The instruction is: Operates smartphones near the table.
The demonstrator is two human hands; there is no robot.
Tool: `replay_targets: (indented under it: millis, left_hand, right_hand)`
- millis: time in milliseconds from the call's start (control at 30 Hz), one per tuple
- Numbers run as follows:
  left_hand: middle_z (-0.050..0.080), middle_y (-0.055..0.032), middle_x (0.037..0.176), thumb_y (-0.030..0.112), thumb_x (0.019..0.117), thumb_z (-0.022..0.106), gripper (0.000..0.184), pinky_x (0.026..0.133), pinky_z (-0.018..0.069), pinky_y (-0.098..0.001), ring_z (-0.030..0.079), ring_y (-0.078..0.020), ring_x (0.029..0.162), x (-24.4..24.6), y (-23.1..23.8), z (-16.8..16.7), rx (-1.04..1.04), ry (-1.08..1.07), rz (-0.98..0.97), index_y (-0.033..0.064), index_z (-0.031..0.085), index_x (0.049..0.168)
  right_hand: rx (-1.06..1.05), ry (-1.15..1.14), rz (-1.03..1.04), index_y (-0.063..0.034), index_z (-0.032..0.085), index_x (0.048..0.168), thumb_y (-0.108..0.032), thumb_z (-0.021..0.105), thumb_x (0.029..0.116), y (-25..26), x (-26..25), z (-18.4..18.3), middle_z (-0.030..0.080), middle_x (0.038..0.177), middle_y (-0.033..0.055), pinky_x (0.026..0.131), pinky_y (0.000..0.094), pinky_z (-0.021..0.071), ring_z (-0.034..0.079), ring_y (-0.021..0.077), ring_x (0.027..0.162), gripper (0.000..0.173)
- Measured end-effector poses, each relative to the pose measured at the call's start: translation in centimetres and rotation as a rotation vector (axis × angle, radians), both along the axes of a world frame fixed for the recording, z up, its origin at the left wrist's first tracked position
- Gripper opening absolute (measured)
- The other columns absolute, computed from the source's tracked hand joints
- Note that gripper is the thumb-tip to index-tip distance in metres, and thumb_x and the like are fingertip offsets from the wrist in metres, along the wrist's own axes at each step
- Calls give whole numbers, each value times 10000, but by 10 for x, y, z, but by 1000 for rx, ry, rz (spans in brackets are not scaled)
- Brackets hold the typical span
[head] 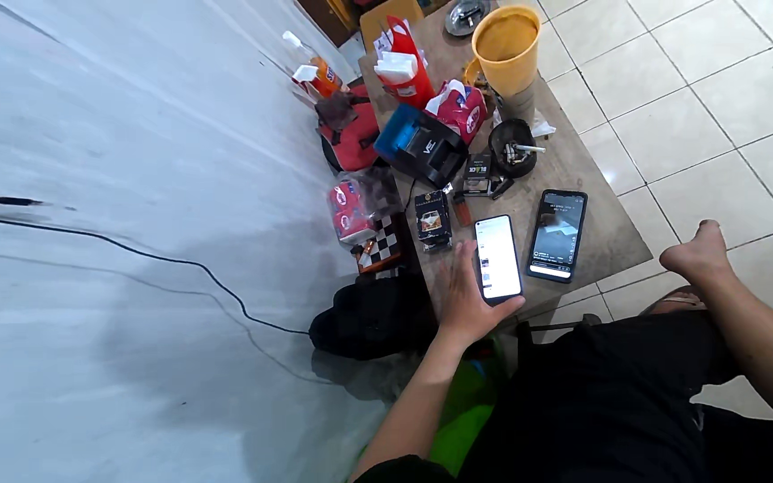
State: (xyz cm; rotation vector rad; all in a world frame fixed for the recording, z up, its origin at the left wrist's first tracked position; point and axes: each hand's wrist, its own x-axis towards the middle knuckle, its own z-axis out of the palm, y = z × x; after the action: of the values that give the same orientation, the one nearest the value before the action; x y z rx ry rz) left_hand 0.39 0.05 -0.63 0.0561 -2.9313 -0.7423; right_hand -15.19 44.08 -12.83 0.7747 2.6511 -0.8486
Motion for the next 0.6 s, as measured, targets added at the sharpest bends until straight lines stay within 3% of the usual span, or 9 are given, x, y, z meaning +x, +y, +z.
replay_targets:
  millis: [133, 200, 267, 367, 467, 567, 600]
  left_hand:
    - [312, 2, 1647, 753, 817, 643, 1059, 1268, 41, -619, 162, -169, 1563, -1, -2, 2, -8, 47, -56, 198, 218, 1612]
    - [326, -1, 1640, 749, 853, 591, 975, 1251, 11, -650, 173, -168, 1560, -3, -3, 3, -23, 15, -64, 192, 279, 1589]
    - [338, -20, 1634, 708, 868, 609, 947, 1254, 35, -651, 199, -182, 1554, -5, -2, 5, 32, 50, -58, 179, 292, 1587]
    - [346, -14, 1627, 551, 902, 682, 942, 1275, 155, -581, 257, -181, 1533, -8, 7, 13, 173, 153, -46, 186, 195, 1620]
    - [437, -32, 1561, 391, 952, 678, 755, 1169, 420, -443, 408, -177, 1446, -15, 31, 24, 253, 196, -44, 177, 320, 1581]
    - [432, -87, 1553, 425, 955, 641, 712, 1130, 435, -466, 416, -232, 1432, -33, 65, 39, 162, 73, -80, 162, 376, 1562]
    - [408, -95, 1570, 465, 957, 624, 737, 1140, 413, -484, 392, -253, 1447, -41, 76, 43, 113, 13, -91, 166, 352, 1573]
  right_hand:
    - [-11, -6, 5, -85, 328, 1487, -141, 867, 520, -1, 2, 5, 586, 1222, 301, 779, 706, 520, 614, 483, 1094, 1108]
    - [-16, -10, 2, -85, 346, 1477, -142, 872, 515, -1, 1, 7, 591, 1214, 297, 776, 708, 521, 617, 481, 1087, 1098]
    - [-9, -2, 22, -71, 361, 1462, -154, 871, 508, 1, 1, 7, 590, 1200, 307, 765, 716, 515, 618, 488, 1066, 1085]
    - [9, -21, 28, -71, 350, 1469, -161, 869, 510, 2, 0, 9, 572, 1233, 311, 775, 717, 513, 611, 489, 1087, 1094]
    - [24, -47, 33, -74, 306, 1497, -179, 864, 545, 1, -1, 8, 559, 1262, 319, 789, 716, 512, 603, 499, 1110, 1109]
    - [49, 47, 22, -27, 297, 1497, -180, 856, 562, -6, 12, 15, 537, 1286, 342, 822, 716, 502, 586, 515, 1134, 1100]
    - [43, 98, 22, 18, 336, 1468, -149, 832, 597, -17, 29, 43, 545, 1285, 340, 853, 675, 513, 594, 492, 1141, 1016]
